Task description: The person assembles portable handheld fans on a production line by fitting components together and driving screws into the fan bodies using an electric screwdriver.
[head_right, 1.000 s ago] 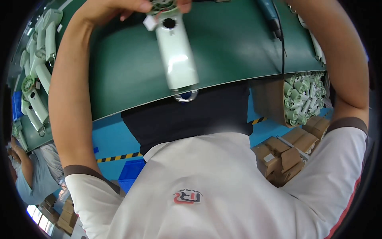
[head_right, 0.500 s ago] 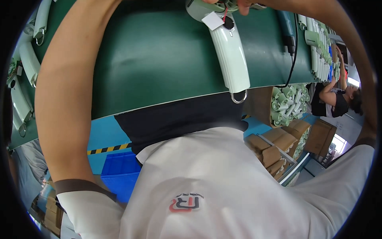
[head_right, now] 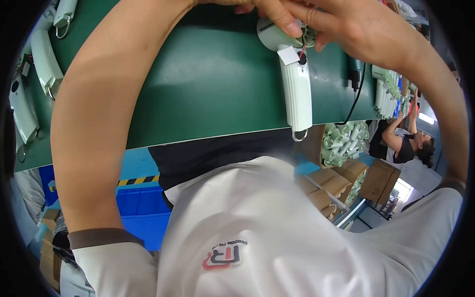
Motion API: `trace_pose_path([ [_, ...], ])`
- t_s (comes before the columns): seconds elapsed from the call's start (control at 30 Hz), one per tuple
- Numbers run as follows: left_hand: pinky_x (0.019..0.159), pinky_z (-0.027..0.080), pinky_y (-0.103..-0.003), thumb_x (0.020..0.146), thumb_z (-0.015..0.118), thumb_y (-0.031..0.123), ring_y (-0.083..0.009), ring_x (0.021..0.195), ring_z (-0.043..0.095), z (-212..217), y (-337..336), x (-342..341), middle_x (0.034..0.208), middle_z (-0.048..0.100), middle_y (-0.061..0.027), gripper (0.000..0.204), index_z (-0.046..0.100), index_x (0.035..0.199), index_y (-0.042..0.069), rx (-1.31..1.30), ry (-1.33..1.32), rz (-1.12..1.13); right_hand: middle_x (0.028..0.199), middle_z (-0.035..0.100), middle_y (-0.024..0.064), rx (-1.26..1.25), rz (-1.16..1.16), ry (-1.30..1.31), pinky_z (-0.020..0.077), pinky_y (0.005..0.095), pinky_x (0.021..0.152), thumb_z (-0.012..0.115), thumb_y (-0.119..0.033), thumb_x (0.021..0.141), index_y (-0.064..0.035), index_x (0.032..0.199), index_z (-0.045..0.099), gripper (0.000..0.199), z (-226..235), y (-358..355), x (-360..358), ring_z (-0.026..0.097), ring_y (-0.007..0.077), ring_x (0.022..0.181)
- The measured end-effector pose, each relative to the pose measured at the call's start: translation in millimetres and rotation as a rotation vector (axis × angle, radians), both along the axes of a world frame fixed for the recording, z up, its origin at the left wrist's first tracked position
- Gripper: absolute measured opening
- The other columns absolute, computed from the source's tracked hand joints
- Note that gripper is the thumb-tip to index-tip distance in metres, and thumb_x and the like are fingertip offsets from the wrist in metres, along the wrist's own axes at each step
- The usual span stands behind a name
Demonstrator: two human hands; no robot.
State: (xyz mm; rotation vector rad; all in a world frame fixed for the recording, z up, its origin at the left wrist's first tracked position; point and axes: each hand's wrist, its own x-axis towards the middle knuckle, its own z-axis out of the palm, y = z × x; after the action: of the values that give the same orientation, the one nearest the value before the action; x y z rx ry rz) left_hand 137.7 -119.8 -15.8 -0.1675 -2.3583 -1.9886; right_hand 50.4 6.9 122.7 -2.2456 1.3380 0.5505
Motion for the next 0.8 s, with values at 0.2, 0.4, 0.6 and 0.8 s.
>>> trace_pose_path([
  [0.2,0.066,0.052,-0.034,0.064,0.098,0.026,-0.0204,0.074,0.066,14.8,-0.1,0.0,0.087,0.073,-0.0091,0.049,0.076,0.1,0.001,-0.121,-0.021,-0.022,0.133,0.058,0.0224,-0.156,0.093,0.093,0.0518,0.0445,0.097,0.079,-0.003,0.08,0.0015,0.135,0.06,0.059,2.4,24.7,-41.5,0.063,0.0397,0.112],
  [0.4,0.085,0.055,-0.037,0.061,0.098,0.033,-0.0258,0.093,0.072,11.7,-3.9,2.2,0.102,0.077,-0.0146,0.056,0.079,0.102,-0.001,-0.219,0.071,-0.016,0.126,0.057,0.0249,-0.165,0.136,0.042,0.0547,0.0476,0.089,0.082,0.001,0.073,0.0016,0.138,0.059,0.069,-4.6,27.0,-47.6,0.063,0.0412,0.109],
  [0.6,0.089,0.055,-0.037,0.058,0.099,0.033,-0.0259,0.096,0.072,8.7,-6.4,1.7,0.107,0.077,-0.0162,0.066,0.077,0.109,-0.002,-0.215,0.104,0.0,0.122,0.057,0.0237,-0.182,0.187,0.076,0.0535,0.0468,0.086,0.081,0.005,0.068,0.0054,0.132,0.062,0.068,-6.5,24.6,-43.9,0.061,0.0411,0.107],
  [0.8,0.088,0.054,-0.033,0.057,0.1,0.025,-0.0212,0.097,0.069,1.1,-6.1,-11.6,0.106,0.075,-0.013,0.066,0.072,0.11,-0.004,-0.096,0.17,-0.104,0.123,0.057,0.0223,-0.276,0.166,0.041,0.0531,0.0462,0.087,0.08,0.007,0.066,0.0058,0.132,0.063,0.068,-11.4,29.2,-35.2,0.061,0.0404,0.106],
])
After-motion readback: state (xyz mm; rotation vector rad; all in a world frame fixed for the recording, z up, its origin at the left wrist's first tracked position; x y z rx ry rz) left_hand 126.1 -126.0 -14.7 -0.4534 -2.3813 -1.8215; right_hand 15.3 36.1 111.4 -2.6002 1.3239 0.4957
